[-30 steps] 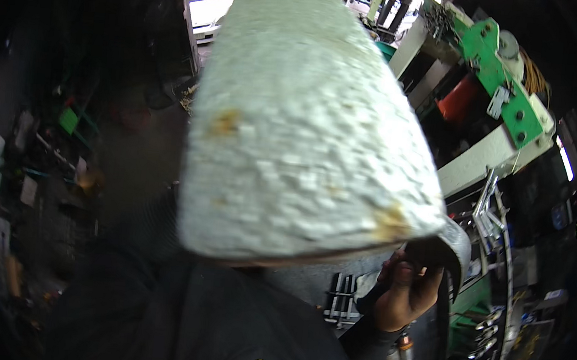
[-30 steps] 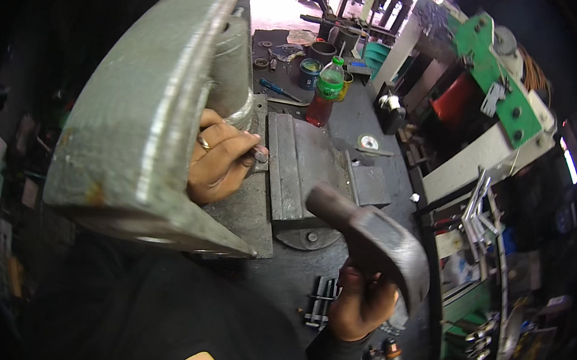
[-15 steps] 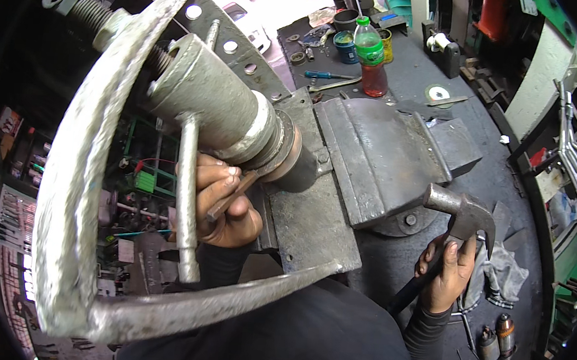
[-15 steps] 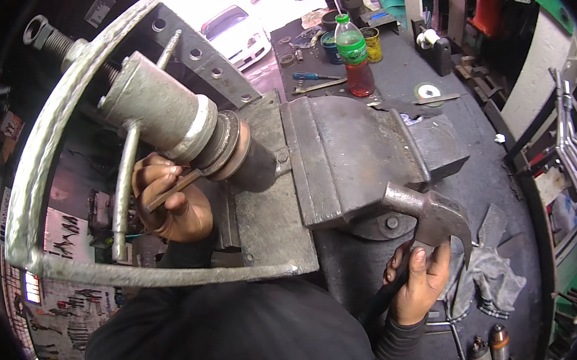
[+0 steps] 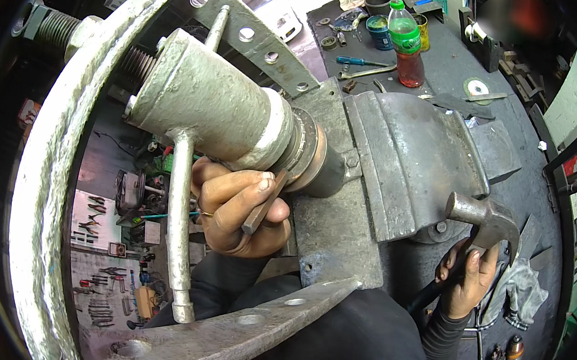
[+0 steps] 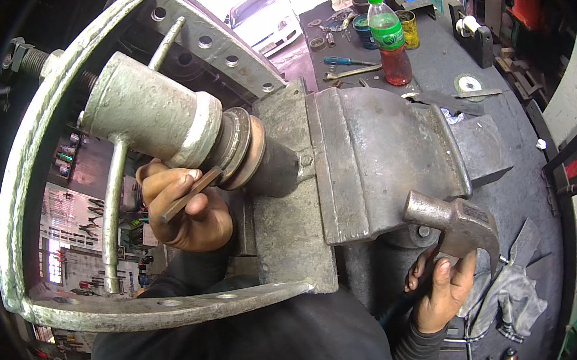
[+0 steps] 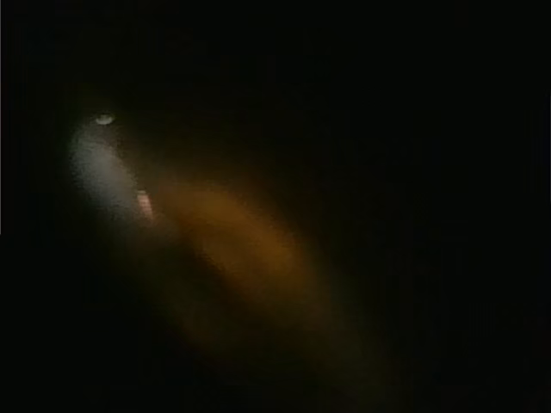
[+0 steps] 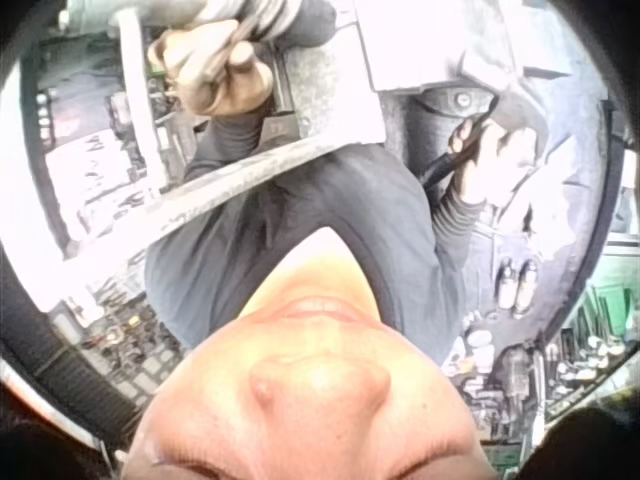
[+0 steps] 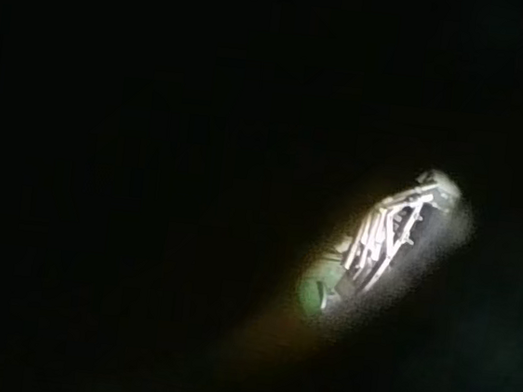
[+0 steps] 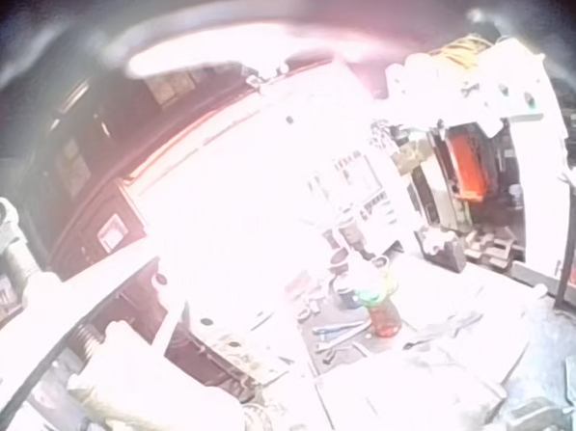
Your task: The person uses a hammer and a metal punch to tap a ring or seal on a metal assembly clamped in a vise. They repeatedly reposition the punch and strike it to adjust the component, then rotate the assembly to continue working on different sides.
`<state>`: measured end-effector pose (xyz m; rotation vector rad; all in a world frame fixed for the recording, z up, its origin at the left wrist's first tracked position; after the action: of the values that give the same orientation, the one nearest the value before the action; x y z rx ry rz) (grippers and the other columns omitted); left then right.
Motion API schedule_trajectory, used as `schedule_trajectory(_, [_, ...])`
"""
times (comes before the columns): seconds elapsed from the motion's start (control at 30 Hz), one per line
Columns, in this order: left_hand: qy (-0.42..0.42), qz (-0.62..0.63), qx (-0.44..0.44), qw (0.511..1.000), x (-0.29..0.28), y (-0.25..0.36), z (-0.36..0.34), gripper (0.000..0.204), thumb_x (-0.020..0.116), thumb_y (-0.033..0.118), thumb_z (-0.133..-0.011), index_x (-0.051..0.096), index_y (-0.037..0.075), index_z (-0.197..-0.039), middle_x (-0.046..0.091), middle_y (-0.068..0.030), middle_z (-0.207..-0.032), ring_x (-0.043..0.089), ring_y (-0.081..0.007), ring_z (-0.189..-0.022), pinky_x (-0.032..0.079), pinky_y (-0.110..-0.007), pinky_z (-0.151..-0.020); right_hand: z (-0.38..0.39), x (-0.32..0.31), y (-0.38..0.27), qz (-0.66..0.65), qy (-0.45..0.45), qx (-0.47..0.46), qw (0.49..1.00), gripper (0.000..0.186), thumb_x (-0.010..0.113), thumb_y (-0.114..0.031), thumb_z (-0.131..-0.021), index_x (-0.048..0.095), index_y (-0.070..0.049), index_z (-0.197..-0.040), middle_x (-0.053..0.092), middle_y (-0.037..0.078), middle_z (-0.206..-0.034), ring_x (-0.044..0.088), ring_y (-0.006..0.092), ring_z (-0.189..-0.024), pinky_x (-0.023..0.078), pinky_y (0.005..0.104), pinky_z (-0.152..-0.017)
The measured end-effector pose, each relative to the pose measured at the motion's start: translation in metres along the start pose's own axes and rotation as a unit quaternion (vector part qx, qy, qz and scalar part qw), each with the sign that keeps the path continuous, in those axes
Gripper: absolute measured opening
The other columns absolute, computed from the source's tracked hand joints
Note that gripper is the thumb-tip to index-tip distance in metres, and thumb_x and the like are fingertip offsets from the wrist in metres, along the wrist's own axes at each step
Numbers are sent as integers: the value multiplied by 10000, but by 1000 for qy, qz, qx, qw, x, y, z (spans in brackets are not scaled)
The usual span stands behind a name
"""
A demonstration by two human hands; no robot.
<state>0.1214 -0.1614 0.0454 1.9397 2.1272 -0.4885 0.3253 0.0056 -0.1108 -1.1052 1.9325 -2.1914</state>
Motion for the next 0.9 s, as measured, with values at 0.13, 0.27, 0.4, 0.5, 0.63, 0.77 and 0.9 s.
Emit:
schedule_trajectory(0.13, [0,-13,-15,1000,1,1,0,188,693,185,-797,612,146,-962,582,17,-881,472,-169,-776,367,-330,-814,2,1,-4,-17,10,6,1000,420,490,-281,-935,357,-24,-1239,456,76,-658,414,104,-443,356,213,-383])
schedule_trajectory(0.27, [-28,-57,29,998,2,3,-5,217,597,266,-885,572,58,-942,558,-49,-812,481,-184,-745,390,-344,-753,5,-3,-3,-26,-6,13,1000,455,504,-282,-928,344,-10,-1256,461,83,-663,425,110,-454,366,218,-390])
schedule_trajectory(0.4, [-29,-63,19,997,3,5,-3,214,599,262,-884,572,56,-938,559,-48,-812,482,-187,-740,386,-344,-751,8,-8,-2,-19,0,13,1000,434,498,-279,-931,350,-6,-1235,456,85,-671,425,110,-457,366,218,-387])
schedule_trajectory(0.5, [-32,-68,21,997,3,7,-4,206,599,256,-885,574,57,-933,562,-47,-811,483,-185,-739,381,-342,-752,9,-7,-3,-17,2,13,1000,443,506,-268,-922,349,7,-1230,458,87,-679,430,114,-464,367,218,-388])
schedule_trajectory(0.63, [-46,-68,12,997,3,9,-5,187,621,234,-871,582,60,-928,572,-41,-814,484,-181,-744,376,-330,-756,9,1,-17,-34,13,4,999,451,524,-250,-897,349,24,-1209,472,103,-677,439,120,-476,371,226,-405])
schedule_trajectory(0.77, [-42,-48,-10,998,2,9,-4,161,680,153,-789,605,93,-918,597,-19,-835,487,-168,-723,372,-311,-745,11,10,-32,4,2,-52,999,426,527,-243,-887,360,25,-1172,508,127,-691,443,124,-481,376,229,-425])
schedule_trajectory(0.9, [-42,-22,-45,998,2,9,-8,184,715,111,-745,619,106,-902,611,-10,-834,497,-164,-708,369,-306,-756,18,26,-54,45,-11,-109,993,412,553,-207,-878,379,32,-1166,554,154,-774,489,142,-545,404,240,-476])
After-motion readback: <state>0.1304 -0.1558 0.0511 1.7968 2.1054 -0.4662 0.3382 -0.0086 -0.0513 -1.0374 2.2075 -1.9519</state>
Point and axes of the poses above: each hand's wrist, its own z-axis away from the middle knuckle, its own x-axis out of the palm, y = z × x, the point moved 3 cm from there along -z, towards the middle knuckle
